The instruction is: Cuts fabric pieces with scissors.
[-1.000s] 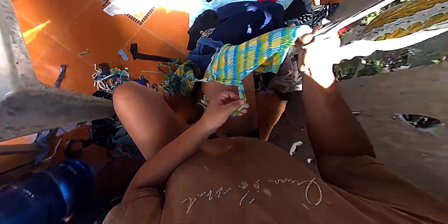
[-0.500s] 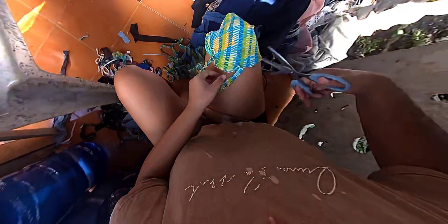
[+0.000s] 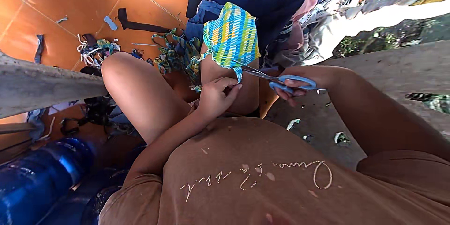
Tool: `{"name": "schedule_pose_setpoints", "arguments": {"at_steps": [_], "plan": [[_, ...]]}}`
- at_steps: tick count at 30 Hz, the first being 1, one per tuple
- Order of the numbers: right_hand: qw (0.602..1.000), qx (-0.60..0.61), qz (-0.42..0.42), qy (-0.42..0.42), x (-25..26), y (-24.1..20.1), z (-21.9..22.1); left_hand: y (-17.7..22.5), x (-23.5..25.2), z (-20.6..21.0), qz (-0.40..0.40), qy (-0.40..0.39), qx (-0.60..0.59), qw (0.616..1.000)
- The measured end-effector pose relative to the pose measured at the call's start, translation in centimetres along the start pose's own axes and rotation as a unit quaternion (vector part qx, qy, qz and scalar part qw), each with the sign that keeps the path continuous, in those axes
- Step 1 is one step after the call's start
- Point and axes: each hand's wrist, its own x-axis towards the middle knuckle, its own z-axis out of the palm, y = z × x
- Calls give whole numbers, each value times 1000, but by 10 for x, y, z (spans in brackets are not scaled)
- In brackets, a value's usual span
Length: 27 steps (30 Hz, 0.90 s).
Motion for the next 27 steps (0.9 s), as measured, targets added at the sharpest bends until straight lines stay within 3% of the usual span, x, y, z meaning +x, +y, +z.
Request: {"name": "schedule_pose_setpoints", "arguments": {"at_steps": [9,14,27], "plan": [[999,-23,2,24,8,-19,6,11,1,0,-164,-47,-162,972],[999,-27,-5,45,3,-6,8,13,1,2,-220,-83,-205,950],[988,37,-12,152,26,-13,63,9,-1,-4,-209,-98,-239,943]]}}
